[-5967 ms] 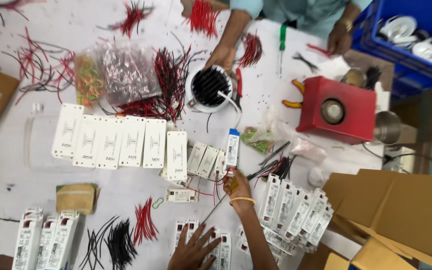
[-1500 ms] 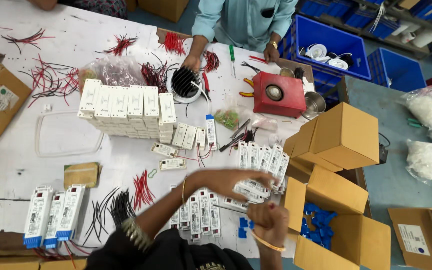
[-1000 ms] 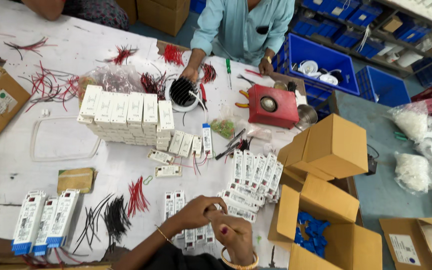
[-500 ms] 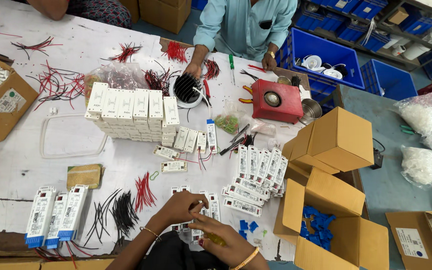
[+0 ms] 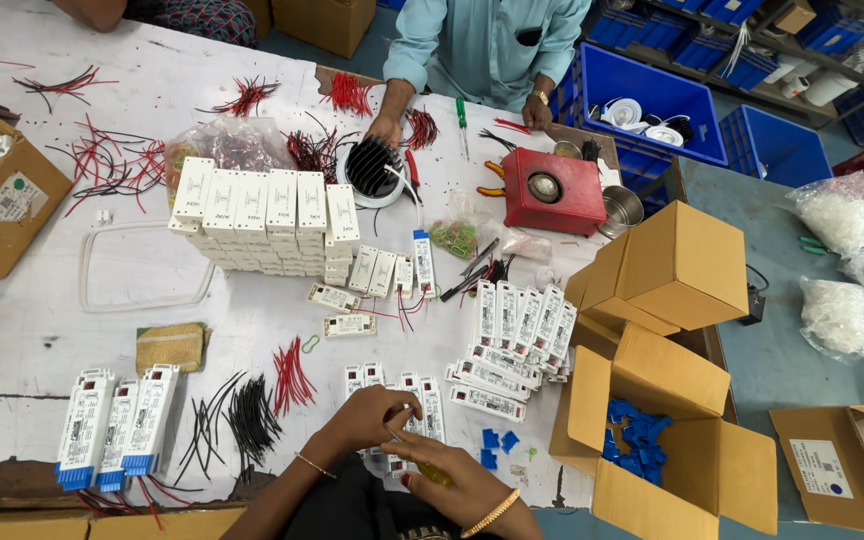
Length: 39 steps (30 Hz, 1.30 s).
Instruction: The person assembles small white electronic modules by inserting wires into terminals and securing them with a screwdriver. They then attach blue plastic caps to the modules and stack the finished units on the table.
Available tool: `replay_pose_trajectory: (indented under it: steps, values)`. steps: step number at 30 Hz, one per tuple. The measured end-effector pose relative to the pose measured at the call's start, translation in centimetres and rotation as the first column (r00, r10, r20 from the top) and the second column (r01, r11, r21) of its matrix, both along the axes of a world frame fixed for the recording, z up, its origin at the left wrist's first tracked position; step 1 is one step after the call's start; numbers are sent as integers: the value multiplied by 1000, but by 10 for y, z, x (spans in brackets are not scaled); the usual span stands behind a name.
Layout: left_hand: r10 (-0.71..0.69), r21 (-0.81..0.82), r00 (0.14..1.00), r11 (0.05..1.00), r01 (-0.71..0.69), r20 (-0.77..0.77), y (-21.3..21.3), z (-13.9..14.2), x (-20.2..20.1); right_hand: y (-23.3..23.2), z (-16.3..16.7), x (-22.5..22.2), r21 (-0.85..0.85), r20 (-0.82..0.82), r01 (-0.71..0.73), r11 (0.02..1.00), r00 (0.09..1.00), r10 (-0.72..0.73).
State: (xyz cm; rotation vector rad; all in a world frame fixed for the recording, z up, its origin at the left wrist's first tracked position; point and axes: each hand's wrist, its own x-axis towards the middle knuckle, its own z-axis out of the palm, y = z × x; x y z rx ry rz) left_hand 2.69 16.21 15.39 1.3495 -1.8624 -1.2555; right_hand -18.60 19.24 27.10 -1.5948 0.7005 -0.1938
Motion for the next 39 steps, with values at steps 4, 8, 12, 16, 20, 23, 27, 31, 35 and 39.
replay_pose_trajectory:
  steps: [4, 8, 12, 16, 20, 23, 27, 31, 35, 39]
  values:
    - [177, 35, 978, 983, -182, 112, 4, -9, 1, 0, -15, 6, 112, -94, 233, 966, 970, -223]
    - [379, -112, 916, 924, -366, 130, -14, -14, -8, -2, 11, -26, -273, 359, 718, 640, 693, -625]
    - [417, -270, 904, 885, -379, 95, -59, -16, -23, 19, 87, -108, -429, 630, 804, -412, -61, -774]
    - [374, -309, 921, 893, -326, 110, -106, -16, -48, 22, 136, -138, -246, 925, 533, -810, -121, -361]
    - [321, -359, 944, 892, -274, 76, -120, 1, -42, -22, 131, -123, -348, 808, 751, -561, -63, -585]
    - [246, -451, 969, 863, -227, -17, -118, 17, -34, -61, 95, -95, -328, 300, 934, 140, 244, -922]
    - [163, -317, 985, 933, -170, -49, -106, 33, -20, -80, 28, -40, 23, 106, 751, 660, 654, -749]
    - [42, -123, 998, 991, -47, -43, -87, 35, -13, -68, 3, -28, 157, 33, 699, 698, 703, -711]
    - [19, -187, 996, 982, -35, -88, -75, 23, -10, -68, 7, -42, 146, -38, 705, 694, 705, -708]
    - [35, -132, 999, 990, -39, -29, -76, 10, -2, -63, 8, -46, 42, -140, 679, 733, 731, -668]
